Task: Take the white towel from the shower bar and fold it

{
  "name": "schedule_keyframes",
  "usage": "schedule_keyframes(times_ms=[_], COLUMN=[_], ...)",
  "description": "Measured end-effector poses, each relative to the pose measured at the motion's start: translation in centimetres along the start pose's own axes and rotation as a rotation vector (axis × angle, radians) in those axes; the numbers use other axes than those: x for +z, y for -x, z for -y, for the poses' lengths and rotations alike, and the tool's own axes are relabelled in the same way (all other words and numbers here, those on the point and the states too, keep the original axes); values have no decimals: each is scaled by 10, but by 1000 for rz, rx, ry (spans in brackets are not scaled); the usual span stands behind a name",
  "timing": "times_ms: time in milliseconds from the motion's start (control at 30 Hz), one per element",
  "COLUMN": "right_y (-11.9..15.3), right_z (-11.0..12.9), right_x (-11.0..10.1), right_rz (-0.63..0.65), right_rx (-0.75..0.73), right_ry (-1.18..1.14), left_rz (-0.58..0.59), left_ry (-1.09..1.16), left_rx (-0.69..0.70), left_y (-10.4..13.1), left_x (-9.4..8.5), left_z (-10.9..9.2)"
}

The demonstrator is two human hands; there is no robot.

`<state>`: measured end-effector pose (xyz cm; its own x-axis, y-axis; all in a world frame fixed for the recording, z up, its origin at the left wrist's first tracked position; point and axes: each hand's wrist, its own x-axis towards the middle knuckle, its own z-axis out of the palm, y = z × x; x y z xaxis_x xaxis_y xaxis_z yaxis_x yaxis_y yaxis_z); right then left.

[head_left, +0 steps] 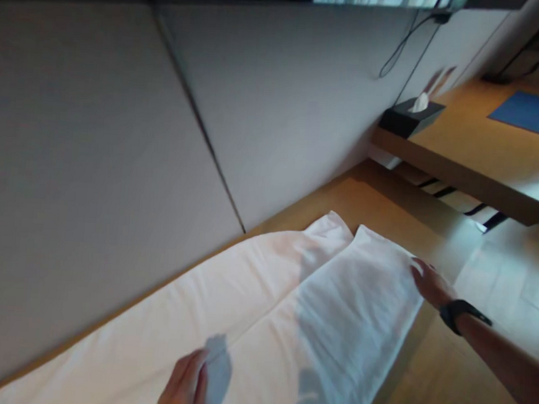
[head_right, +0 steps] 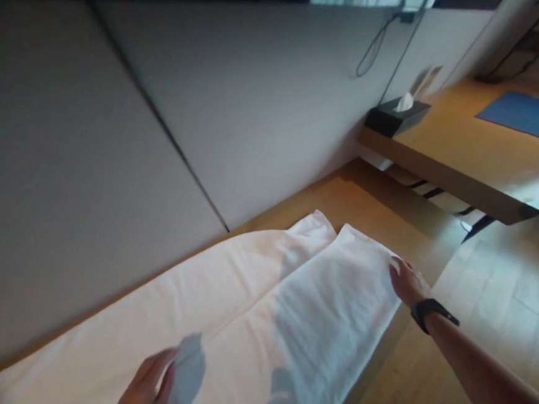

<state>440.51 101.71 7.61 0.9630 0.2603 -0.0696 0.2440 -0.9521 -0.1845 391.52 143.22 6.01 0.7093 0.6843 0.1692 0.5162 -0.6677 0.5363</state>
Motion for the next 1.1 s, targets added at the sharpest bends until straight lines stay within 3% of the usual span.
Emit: schedule_keyframes(times_ms=[100, 167, 233, 300, 400, 500, 600, 800, 900, 1100], right_y=[-67, -94, -108, -114, -115, -115, -113, -107, -104, -98], right_z=[-32, -48, -62, -72, -82, -87, -88, -91, -94, -102], right_x=[-6, -1, 4, 8, 9, 5, -6, -30, -33, -22], right_rz=[132, 239, 332, 398, 468, 485, 461, 392, 348, 319], right_rx=[8, -21, -65, -99, -152, -180, -155, -164, -129, -150], right_ry=[-29, -64, -107, -148, -201, -267, -352, -497, -432, -391], left_rz=[252, 365, 398, 411, 447, 482, 425, 260, 235, 240], left_ry=[-14, -66, -112, -164, -260, -345, -396, -444, -447, -425], left_rx=[120, 163, 180, 179, 152, 148, 161, 239, 258, 260], left_y=[-138, -216, -275, -311, -332, -342, -371, -452, -459, -439], left_x=[61, 109, 159, 205, 255, 275, 267, 223, 214, 222], left_z=[-150, -234, -296, -334, -361, -372, -386, -419, -421, -410])
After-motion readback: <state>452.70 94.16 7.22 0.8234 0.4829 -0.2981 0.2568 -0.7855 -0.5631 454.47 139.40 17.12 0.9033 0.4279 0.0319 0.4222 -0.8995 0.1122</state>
